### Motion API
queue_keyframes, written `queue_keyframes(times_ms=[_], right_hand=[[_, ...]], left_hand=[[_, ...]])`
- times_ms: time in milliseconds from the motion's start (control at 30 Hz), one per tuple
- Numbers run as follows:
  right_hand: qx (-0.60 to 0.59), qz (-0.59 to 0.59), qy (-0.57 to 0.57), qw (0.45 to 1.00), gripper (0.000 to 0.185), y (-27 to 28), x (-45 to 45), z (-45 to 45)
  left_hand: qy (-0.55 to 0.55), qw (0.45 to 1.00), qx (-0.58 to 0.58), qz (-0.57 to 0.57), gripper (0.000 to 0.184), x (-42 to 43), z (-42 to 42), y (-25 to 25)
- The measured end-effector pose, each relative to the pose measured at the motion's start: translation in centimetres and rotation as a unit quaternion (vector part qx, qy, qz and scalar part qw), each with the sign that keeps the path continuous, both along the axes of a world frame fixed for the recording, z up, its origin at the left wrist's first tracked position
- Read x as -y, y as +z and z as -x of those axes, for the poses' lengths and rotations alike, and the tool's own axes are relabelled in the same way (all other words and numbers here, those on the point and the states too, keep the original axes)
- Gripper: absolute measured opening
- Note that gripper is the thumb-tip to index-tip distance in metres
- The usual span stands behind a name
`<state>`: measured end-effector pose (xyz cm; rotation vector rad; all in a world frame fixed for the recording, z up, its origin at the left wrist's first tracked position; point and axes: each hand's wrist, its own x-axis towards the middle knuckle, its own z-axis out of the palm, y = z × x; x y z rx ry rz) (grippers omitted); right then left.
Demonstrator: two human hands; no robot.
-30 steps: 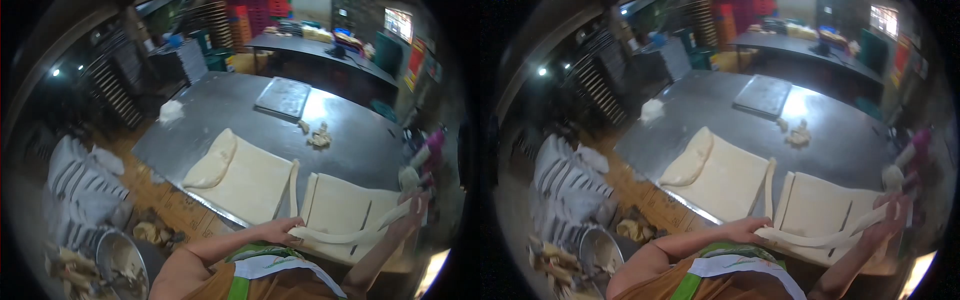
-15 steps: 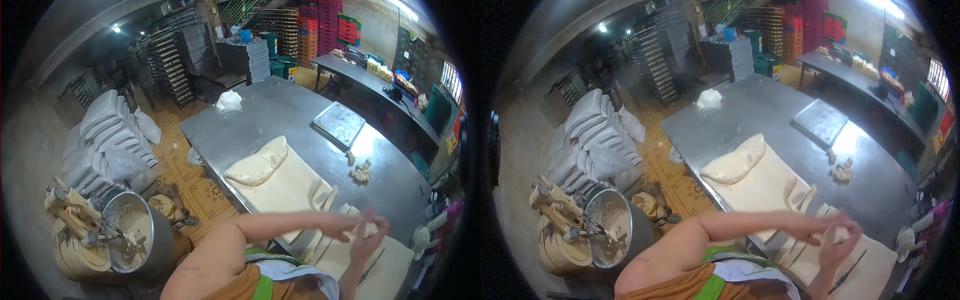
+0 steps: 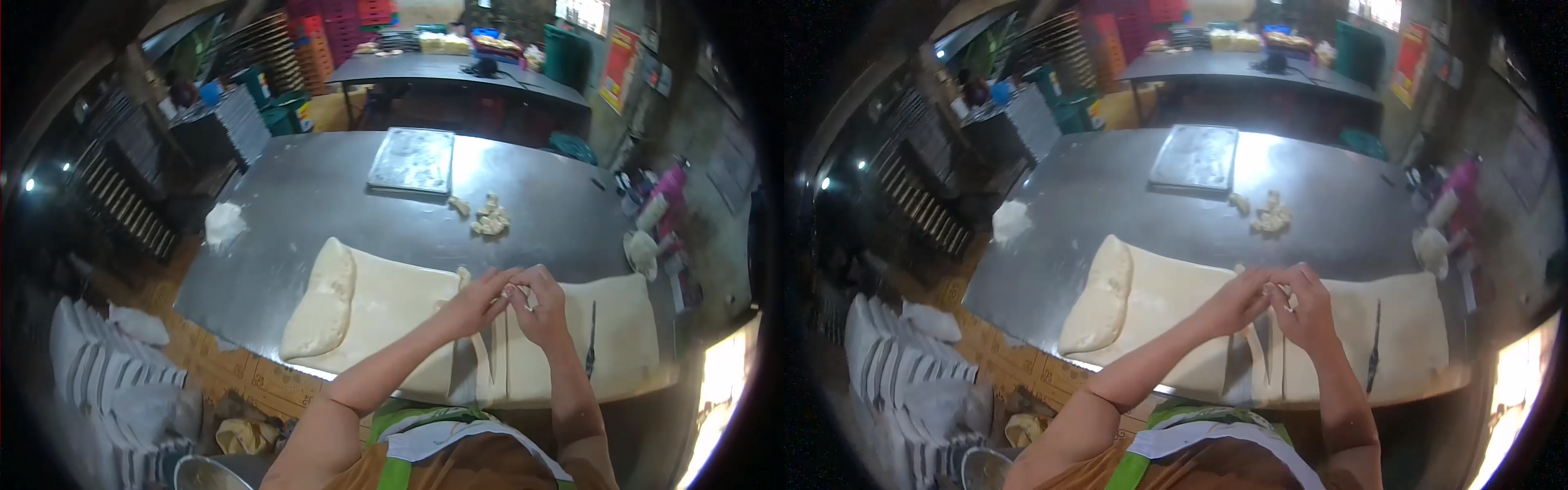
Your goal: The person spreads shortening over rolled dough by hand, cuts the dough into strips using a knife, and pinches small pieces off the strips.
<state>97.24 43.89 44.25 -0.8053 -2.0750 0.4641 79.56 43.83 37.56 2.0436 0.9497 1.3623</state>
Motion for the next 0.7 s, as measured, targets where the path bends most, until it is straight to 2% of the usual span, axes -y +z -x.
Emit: queue_keyframes(times_ms=[33,67,167,200,300,333,400,433,467,500,533,600,633,667,700], right_hand=[[0.000,0.003,-0.018,1.000,0.024,-0.2,0.2,-0.6],[0.007,-0.022,-0.012,1.000,0.024,-0.5,0.1,-0.9],[0.020,-0.077,-0.010,0.997,0.025,-1.8,0.1,-1.5],[-0.005,-0.061,-0.005,0.998,0.024,-2.6,0.1,-1.6],[-0.061,-0.035,0.000,0.998,0.022,-5.4,0.0,-1.7],[-0.073,-0.004,-0.018,0.997,0.022,-6.7,0.0,-1.6],[-0.097,0.060,-0.050,0.992,0.023,-9.4,-0.1,-2.0],[-0.100,0.056,-0.054,0.992,0.023,-10.8,-0.1,-2.7],[-0.052,0.141,-0.052,0.987,0.027,-12.3,-0.1,-3.4],[-0.005,0.226,-0.049,0.973,0.031,-13.8,-0.5,-4.0],[-0.007,0.223,-0.053,0.973,0.031,-15.2,-1.4,-4.5],[0.170,0.264,-0.127,0.941,0.032,-18.2,-3.4,-5.1],[0.258,0.290,-0.161,0.907,0.034,-19.8,-3.1,-5.3],[0.260,0.292,-0.164,0.906,0.034,-20.0,-2.8,-5.6],[0.176,0.205,-0.163,0.949,0.036,-19.7,-3.9,-5.5]], left_hand=[[-0.025,0.996,-0.069,-0.044,0.052,-0.2,0.0,0.0],[-0.040,0.996,-0.069,-0.045,0.052,0.1,-0.2,0.1],[-0.010,0.987,-0.104,0.119,0.042,1.2,-0.8,1.1],[-0.021,0.987,-0.106,0.117,0.042,1.4,-1.2,1.0],[-0.037,0.989,0.012,0.143,0.029,1.7,-2.6,0.4],[-0.043,0.989,0.008,0.140,0.029,1.7,-3.3,-1.0],[0.021,0.985,0.030,0.170,0.023,2.5,-4.7,-4.7],[0.017,0.985,0.028,0.167,0.023,3.0,-5.2,-4.9],[0.048,0.971,-0.130,0.195,0.020,3.6,-5.3,-4.9],[0.079,0.930,-0.284,0.218,0.018,4.1,-5.6,-4.7],[0.077,0.931,-0.286,0.214,0.018,5.0,-6.2,-4.5],[-0.030,0.979,-0.183,0.090,0.024,7.3,-7.2,-3.3],[-0.086,0.988,-0.127,0.035,0.027,8.3,-7.2,-3.1],[-0.089,0.988,-0.124,0.036,0.027,8.0,-6.7,-3.9],[-0.052,0.973,-0.007,0.224,0.035,6.0,-5.3,-4.9]])
